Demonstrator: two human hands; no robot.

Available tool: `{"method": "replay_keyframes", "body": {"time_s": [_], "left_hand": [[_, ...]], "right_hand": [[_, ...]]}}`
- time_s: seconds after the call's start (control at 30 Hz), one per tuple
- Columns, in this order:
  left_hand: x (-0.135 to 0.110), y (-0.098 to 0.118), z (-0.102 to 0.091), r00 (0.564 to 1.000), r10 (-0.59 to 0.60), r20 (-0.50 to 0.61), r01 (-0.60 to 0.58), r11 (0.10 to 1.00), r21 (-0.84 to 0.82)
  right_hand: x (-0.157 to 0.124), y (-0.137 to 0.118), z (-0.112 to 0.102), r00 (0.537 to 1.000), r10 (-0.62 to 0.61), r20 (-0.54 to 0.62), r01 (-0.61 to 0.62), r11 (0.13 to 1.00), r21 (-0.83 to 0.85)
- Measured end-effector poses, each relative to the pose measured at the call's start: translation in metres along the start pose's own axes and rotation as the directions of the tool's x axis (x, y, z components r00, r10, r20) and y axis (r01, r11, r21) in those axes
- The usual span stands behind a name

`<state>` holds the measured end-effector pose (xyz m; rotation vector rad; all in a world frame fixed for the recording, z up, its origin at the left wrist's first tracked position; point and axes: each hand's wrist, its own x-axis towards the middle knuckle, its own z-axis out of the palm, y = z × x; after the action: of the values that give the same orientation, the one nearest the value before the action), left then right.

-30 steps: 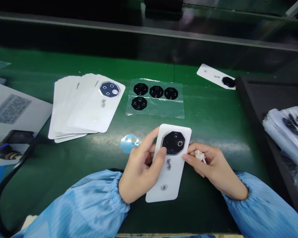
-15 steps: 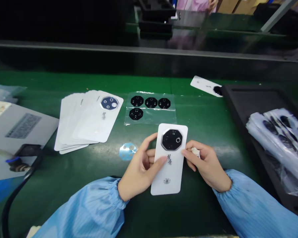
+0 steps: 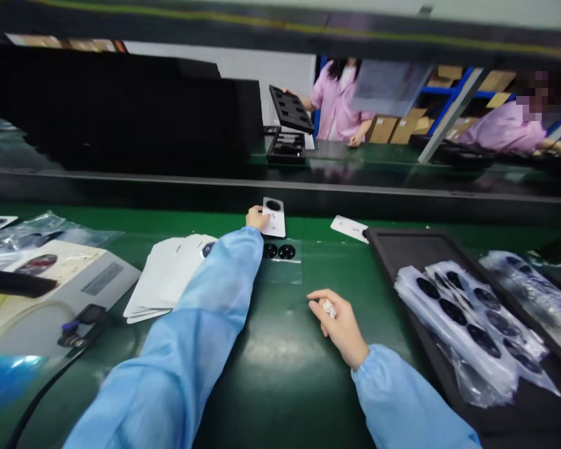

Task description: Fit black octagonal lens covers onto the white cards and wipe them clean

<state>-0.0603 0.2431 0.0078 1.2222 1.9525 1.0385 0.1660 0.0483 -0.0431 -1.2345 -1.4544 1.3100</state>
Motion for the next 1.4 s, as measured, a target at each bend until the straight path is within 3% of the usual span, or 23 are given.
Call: {"method": "replay_keyframes", "body": {"time_s": [0.1, 0.17, 0.23, 0.37, 0.47, 0.57, 0.63, 0.73, 1.03, 1.13, 1.2, 1.3, 1.4], "left_hand": [[0.013, 0.006, 0.008, 0.997, 0.052, -0.061, -0.041, 0.984, 0.172], [0.018, 0.009, 0.001, 0.991, 0.102, -0.091, -0.072, 0.956, 0.284], [0.021, 0.011, -0.020, 0.986, 0.146, -0.081, -0.103, 0.915, 0.390], [0.012, -0.005, -0.090, 0.991, 0.110, 0.071, -0.131, 0.796, 0.591], [-0.019, -0.039, -0.131, 0.997, -0.005, 0.080, -0.055, 0.682, 0.729], [-0.049, -0.078, -0.148, 0.999, -0.023, 0.026, -0.006, 0.615, 0.789], [-0.058, -0.097, -0.152, 0.999, -0.017, 0.027, -0.011, 0.613, 0.790], [-0.057, -0.108, -0.157, 0.999, -0.026, 0.040, -0.014, 0.643, 0.766], [-0.061, -0.091, -0.172, 1.000, -0.024, -0.007, 0.024, 0.831, 0.555], [-0.083, -0.076, -0.168, 1.000, 0.012, 0.013, -0.016, 0.922, 0.387], [-0.108, -0.069, -0.153, 0.996, 0.057, 0.066, -0.072, 0.965, 0.253], [-0.158, -0.071, -0.107, 0.970, 0.144, 0.195, -0.163, 0.983, 0.083], [-0.206, -0.087, -0.054, 0.923, 0.218, 0.319, -0.228, 0.974, -0.004]], "right_hand": [[0.004, 0.005, -0.001, 0.999, -0.044, 0.011, 0.044, 0.999, -0.026], [0.006, 0.007, -0.001, 0.998, -0.059, 0.022, 0.060, 0.997, -0.039], [0.006, 0.008, 0.000, 0.997, -0.064, 0.039, 0.066, 0.997, -0.050], [0.005, 0.009, 0.001, 0.996, -0.062, 0.069, 0.066, 0.995, -0.068], [0.004, 0.009, 0.002, 0.995, -0.068, 0.079, 0.074, 0.994, -0.078], [0.004, 0.009, 0.003, 0.993, -0.082, 0.079, 0.089, 0.992, -0.091], [0.003, 0.009, 0.003, 0.993, -0.091, 0.076, 0.099, 0.990, -0.103], [0.003, 0.009, 0.002, 0.992, -0.103, 0.070, 0.112, 0.986, -0.123], [0.004, 0.011, 0.003, 0.985, -0.164, 0.055, 0.171, 0.971, -0.166], [0.006, 0.013, 0.004, 0.981, -0.185, 0.055, 0.192, 0.963, -0.189], [0.007, 0.013, 0.003, 0.979, -0.198, 0.047, 0.203, 0.955, -0.214], [0.005, 0.010, -0.001, 0.977, -0.208, 0.044, 0.212, 0.935, -0.284], [-0.001, 0.004, -0.005, 0.968, -0.233, 0.094, 0.251, 0.884, -0.394]]}}
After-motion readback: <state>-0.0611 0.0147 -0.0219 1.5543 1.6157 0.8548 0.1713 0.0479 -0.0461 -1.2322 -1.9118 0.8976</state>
